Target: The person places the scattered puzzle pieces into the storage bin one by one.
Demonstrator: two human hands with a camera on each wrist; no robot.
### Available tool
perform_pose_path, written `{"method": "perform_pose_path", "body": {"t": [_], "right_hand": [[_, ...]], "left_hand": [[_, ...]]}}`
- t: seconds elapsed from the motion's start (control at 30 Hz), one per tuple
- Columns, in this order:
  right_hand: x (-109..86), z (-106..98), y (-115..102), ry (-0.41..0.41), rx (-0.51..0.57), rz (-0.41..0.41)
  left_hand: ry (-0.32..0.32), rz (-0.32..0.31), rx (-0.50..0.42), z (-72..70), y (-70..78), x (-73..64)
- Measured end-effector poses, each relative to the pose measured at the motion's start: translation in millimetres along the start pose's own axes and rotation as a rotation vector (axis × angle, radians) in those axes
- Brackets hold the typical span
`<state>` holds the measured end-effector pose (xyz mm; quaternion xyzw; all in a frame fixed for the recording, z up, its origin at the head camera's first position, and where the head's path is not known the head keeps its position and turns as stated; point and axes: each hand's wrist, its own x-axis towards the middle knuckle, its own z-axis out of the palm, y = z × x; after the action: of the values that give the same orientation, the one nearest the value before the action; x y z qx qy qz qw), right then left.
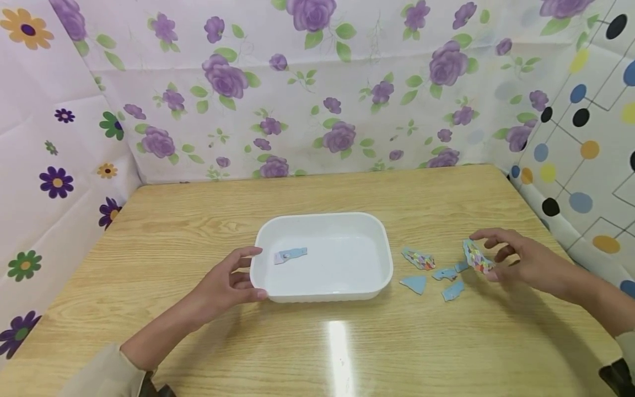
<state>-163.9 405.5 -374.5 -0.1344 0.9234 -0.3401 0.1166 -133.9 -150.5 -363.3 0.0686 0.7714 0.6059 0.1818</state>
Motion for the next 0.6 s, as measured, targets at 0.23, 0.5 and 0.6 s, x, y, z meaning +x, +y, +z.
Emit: {"method": "perform_pose_path", "body": {"t": [0.23, 0.5, 0.6], "right_hand": [[13.5, -4.2, -12.2, -0.011, 0.036, -0.014], [21.3, -3.2, -23.6, -0.025, 0.031, -0.048], [23.2, -3.1, -27.4, -0.029, 0.033, -0.059]], "left_hand": [[0.006, -0.004, 0.004, 0.0, 0.0, -0.1], [0.012, 0.001, 0.01, 0.2, 1.8, 0.5], [0.013, -0.002, 0.011, 0.2, 1.4, 0.4]]}}
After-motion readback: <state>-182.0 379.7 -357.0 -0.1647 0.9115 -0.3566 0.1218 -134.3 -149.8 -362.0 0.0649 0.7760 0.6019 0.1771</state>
